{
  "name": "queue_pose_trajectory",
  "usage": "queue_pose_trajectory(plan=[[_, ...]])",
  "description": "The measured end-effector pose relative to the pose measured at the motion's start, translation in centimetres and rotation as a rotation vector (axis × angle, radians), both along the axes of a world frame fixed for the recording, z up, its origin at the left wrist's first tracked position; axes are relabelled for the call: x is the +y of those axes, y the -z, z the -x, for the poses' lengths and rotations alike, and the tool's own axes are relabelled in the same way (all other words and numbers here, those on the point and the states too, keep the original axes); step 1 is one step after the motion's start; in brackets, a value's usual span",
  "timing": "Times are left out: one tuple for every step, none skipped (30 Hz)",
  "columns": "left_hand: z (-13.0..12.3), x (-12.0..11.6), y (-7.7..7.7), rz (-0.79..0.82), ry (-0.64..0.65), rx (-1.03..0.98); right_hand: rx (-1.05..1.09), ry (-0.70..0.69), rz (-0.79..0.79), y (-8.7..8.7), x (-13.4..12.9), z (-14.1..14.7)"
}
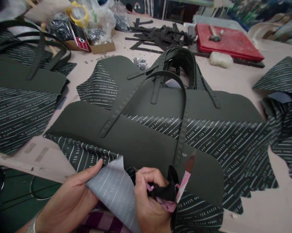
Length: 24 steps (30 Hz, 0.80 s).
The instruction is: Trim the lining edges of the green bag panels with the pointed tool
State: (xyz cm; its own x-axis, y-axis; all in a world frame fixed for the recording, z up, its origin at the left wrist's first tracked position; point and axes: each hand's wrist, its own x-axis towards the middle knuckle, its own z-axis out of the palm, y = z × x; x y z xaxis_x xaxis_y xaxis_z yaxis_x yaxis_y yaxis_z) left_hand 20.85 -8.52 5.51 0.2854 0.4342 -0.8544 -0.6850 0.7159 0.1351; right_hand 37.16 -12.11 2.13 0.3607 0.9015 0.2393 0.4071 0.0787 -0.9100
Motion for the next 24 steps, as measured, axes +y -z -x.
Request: queue_pose_trajectory(plan=[[0.03, -0.04, -0.06, 0.005, 0.000, 0.002, 0.001, -0.003, 0.001, -0.03, 0.05, 0.03], [0.05, -0.09, -0.10, 0.008, 0.000, 0.009, 0.003, -0.004, -0.001, -0.05, 0.09, 0.07], [0.07, -0.14, -0.13, 0.010, 0.002, 0.019, 0.004, -0.001, -0.003, -0.06, 0.10, 0.10], [0.08, -0.18, -0.14, 0.008, 0.007, 0.029, 0.000, -0.002, -0.006, -0.06, 0.09, 0.13], [0.07, -0.22, -0.14, 0.004, 0.014, 0.041, -0.007, -0.011, -0.004, -0.04, 0.07, 0.16], [0.05, -0.23, -0.11, -0.001, 0.022, 0.055, -0.013, -0.016, 0.002, -0.01, 0.04, 0.20], [0.02, -0.24, -0.07, -0.009, 0.029, 0.068, -0.018, -0.016, 0.008, 0.04, 0.01, 0.26], [-0.03, -0.22, -0.03, -0.014, 0.036, 0.080, -0.026, -0.014, 0.011, 0.10, -0.04, 0.33], [-0.08, -0.19, 0.01, -0.016, 0.038, 0.089, -0.036, -0.011, 0.008, 0.18, -0.08, 0.40], [-0.14, -0.16, 0.02, -0.014, 0.038, 0.098, -0.044, -0.007, 0.003, 0.26, -0.12, 0.48], [-0.18, -0.13, 0.01, -0.009, 0.035, 0.106, -0.053, -0.004, -0.002, 0.36, -0.17, 0.56], [-0.23, -0.11, -0.04, -0.004, 0.028, 0.112, -0.064, -0.009, -0.008, 0.46, -0.21, 0.62], [-0.26, -0.09, -0.11, 0.005, 0.022, 0.115, -0.072, -0.015, -0.006, 0.57, -0.24, 0.68], [-0.28, -0.09, -0.20, 0.015, 0.018, 0.120, -0.079, -0.024, -0.002, 0.67, -0.27, 0.73], [-0.29, -0.08, -0.30, 0.022, 0.016, 0.128, -0.085, -0.027, 0.000, 0.76, -0.27, 0.77], [-0.31, -0.08, -0.40, 0.029, 0.016, 0.136, -0.092, -0.027, -0.002, 0.84, -0.27, 0.82], [-0.32, -0.08, -0.47, 0.033, 0.018, 0.143, -0.096, -0.022, -0.008, 0.88, -0.24, 0.85], [-0.35, -0.08, -0.52, 0.032, 0.021, 0.153, -0.095, -0.015, -0.013, 0.90, -0.22, 0.88], [-0.38, -0.07, -0.53, 0.026, 0.021, 0.166, -0.088, -0.011, -0.016, 0.88, -0.19, 0.87], [-0.41, -0.05, -0.52, 0.020, 0.020, 0.178, -0.073, -0.013, -0.014, 0.82, -0.17, 0.83], [-0.44, -0.03, -0.49, 0.015, 0.020, 0.187, -0.047, -0.018, -0.009, 0.72, -0.17, 0.75], [-0.47, 0.00, -0.44, 0.009, 0.019, 0.193, -0.008, -0.026, -0.005, 0.60, -0.19, 0.62], [-0.49, 0.03, -0.39, 0.003, 0.018, 0.198, 0.043, -0.025, -0.007, 0.46, -0.23, 0.45], [-0.49, 0.06, -0.35, -0.005, 0.018, 0.200, 0.102, -0.022, -0.010, 0.32, -0.29, 0.25]])
